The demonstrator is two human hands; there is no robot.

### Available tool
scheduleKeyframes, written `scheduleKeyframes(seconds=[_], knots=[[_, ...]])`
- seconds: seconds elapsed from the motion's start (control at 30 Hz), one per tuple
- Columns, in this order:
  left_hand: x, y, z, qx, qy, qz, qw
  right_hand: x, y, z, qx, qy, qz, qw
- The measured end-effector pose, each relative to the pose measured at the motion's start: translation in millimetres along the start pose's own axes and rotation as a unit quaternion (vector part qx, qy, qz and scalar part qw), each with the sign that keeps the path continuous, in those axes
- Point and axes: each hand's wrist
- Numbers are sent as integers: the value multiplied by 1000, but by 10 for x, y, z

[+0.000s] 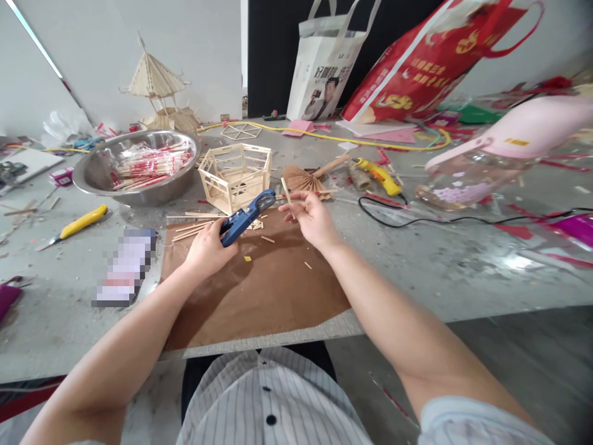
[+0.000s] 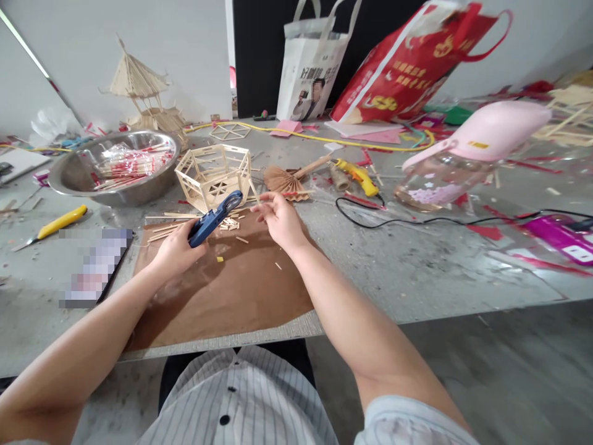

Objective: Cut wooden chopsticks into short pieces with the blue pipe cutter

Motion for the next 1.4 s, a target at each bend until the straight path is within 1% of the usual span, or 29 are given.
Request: scheduleKeyframes(seconds=[0.07, 0.13, 0.3, 0.53, 0.63, 0.8, 1.0, 1.2, 1.4], knots=[[2, -2, -16, 4, -12, -10, 1000, 40, 23, -38, -8, -28, 17, 999], [7, 0, -28, 5, -18, -13, 1000, 76, 46, -74, -4, -32, 28, 999], [28, 21, -41, 7, -18, -27, 999, 108, 67, -110, 15, -28, 26, 999], [44, 35, -55, 1, -44, -52, 998, 76, 52, -108, -22, -77, 73, 994], [45, 33, -61, -2, -63, -54, 997, 59, 60, -102, -40, -66, 102, 992], [33, 31, -56, -5, -78, -45, 996, 11, 65, -114, -65, 1, 146, 987], [26, 38, -69, -10, -75, -55, 996, 74, 93, -150, -47, 58, 143, 987], [18, 43, -64, -10, -68, -60, 996, 115, 115, -155, -23, 45, 136, 989], [4, 39, -53, -9, -72, -65, 995, 115, 115, -165, -20, 47, 143, 988]])
Point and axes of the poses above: each hand's wrist, its own y-axis away from the middle knuckle, its own z-axis out of the back of the hand, x = y × z, and after that the axes turned 4 degrees about x, right-handed
